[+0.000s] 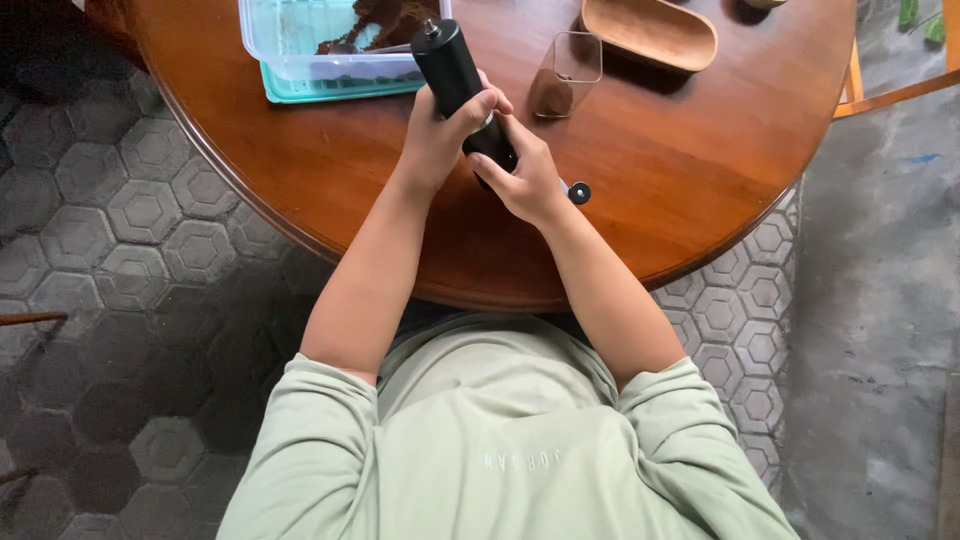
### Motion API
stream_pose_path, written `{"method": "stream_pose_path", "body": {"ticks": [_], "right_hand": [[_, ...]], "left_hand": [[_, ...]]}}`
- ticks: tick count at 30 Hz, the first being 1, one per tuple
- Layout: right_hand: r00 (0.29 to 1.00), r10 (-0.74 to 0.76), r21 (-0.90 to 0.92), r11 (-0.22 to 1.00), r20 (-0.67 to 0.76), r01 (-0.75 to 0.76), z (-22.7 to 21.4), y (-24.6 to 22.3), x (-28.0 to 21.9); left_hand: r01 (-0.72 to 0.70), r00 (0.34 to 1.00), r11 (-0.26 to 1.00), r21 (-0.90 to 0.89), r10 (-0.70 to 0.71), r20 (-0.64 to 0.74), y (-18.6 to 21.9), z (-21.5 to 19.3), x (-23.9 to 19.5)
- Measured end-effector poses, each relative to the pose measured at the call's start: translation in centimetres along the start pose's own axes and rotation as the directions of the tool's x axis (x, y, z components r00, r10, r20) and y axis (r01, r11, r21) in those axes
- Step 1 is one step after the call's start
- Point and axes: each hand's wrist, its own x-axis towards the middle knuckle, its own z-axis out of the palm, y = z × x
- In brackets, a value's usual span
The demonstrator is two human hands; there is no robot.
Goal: Assembling a manual coffee grinder, filling it with coffee beans, and grinding them.
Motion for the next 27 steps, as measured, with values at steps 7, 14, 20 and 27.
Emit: {"method": "stream_pose_path", "body": {"ticks": [7, 14, 20, 27], "right_hand": [[0.998, -0.039, 0.04, 0.998, -0.048, 0.041, 0.6, 2.0, 0.1], [0.998, -0.018, 0.014, 1.0, -0.055, 0.018, 0.8, 2.2, 0.4], [0.979, -0.165, -0.04, 0.986, -0.119, 0.161, 0.5, -2.2, 0.8], [0.98, -0.128, -0.029, 0.992, -0.155, 0.125, -2.4, -6.3, 0.1]], "left_hand": [[-0.034, 0.996, 0.999, -0.023, 0.036, 0.087, -0.8, 0.1, 0.3], [-0.052, 0.998, 0.998, 0.018, 0.052, 0.024, -1.1, 0.1, 0.3], [-0.057, 0.989, 0.964, 0.261, 0.09, -0.116, -0.7, -1.1, -0.2], [0.096, 0.961, 0.538, 0.837, -0.269, 0.062, 5.3, -0.6, -1.8]]}}
